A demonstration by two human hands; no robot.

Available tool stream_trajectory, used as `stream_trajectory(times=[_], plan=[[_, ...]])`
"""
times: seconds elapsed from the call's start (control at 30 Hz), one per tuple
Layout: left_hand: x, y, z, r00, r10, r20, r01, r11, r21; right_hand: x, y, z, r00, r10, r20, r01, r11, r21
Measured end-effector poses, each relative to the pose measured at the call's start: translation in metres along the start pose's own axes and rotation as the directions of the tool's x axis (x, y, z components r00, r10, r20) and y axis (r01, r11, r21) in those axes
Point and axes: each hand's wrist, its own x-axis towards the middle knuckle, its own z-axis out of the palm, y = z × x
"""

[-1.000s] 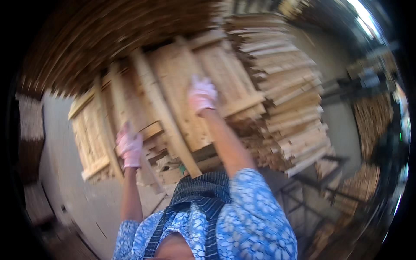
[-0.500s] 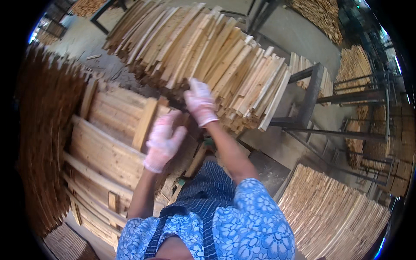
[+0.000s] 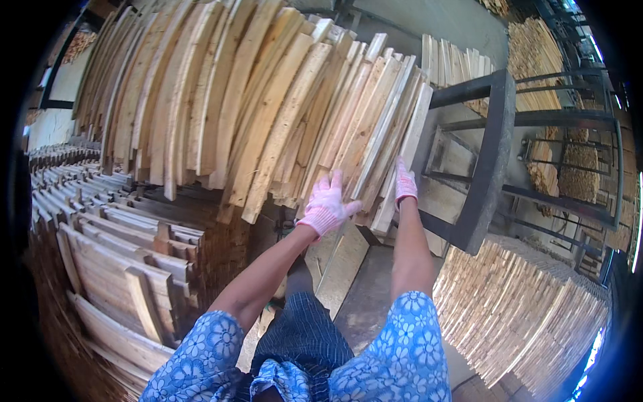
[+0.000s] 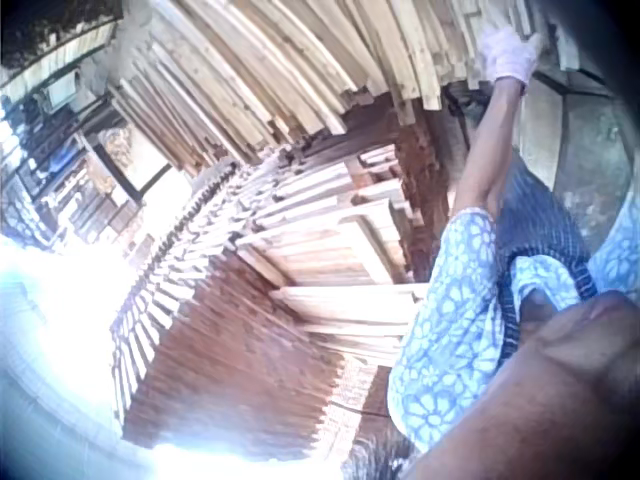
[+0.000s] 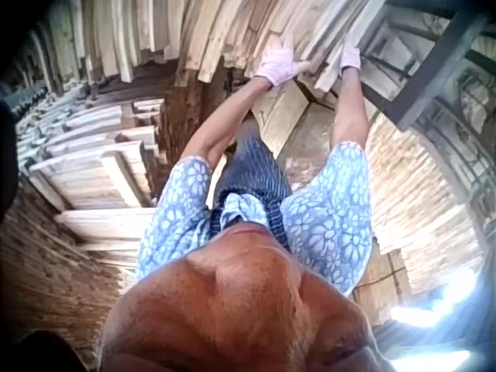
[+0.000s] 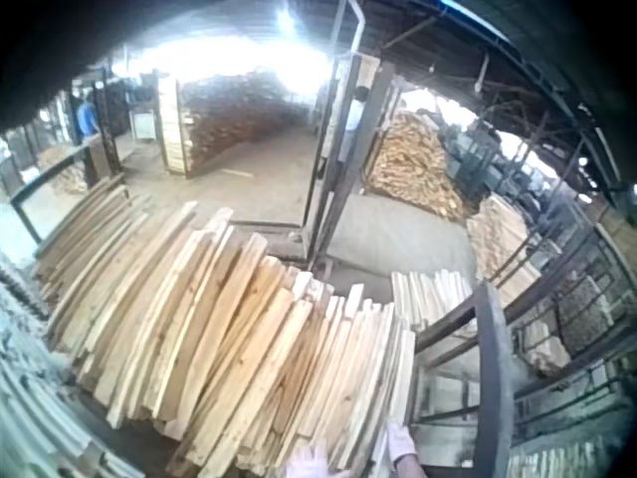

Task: The person repeatedly picks up stacks of wooden planks from a pile and places them onto a metal rack. The person wears pink gloves and a blue floral shirt while performing the task in a warehouse setting.

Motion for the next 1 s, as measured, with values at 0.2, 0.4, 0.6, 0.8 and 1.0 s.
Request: stream_trajectory(times=[0.2,0.4,0.6,0.8,1.0], plan=[[0.029,0.024,-0.003,0.974,-0.220,0.052,0.223,0.974,-0.040,-0.022,-0.014,0.002,0.994,-0.080,0.080,0.074,0.994,0.075],[0.067,-0.010,0.008,0.974,-0.207,0.097,0.221,0.961,-0.168,-0.045,-0.026,-0.004,0.982,0.002,0.187,-0.080,0.909,0.410],[0.062,-0.007,-0.001,0.965,-0.157,0.210,0.222,0.915,-0.337,-0.061,-0.022,-0.002,0.976,-0.053,0.212,-0.061,0.867,0.495],[-0.042,-0.013,-0.079,0.856,-0.368,0.363,0.455,0.869,-0.195,-0.169,0.025,-0.003,0.930,-0.090,0.356,-0.126,0.833,0.539],[-0.068,-0.111,-0.040,0.857,0.021,0.515,0.366,0.678,-0.637,-0.186,0.040,0.021,0.878,-0.073,0.473,-0.349,0.578,0.738]])
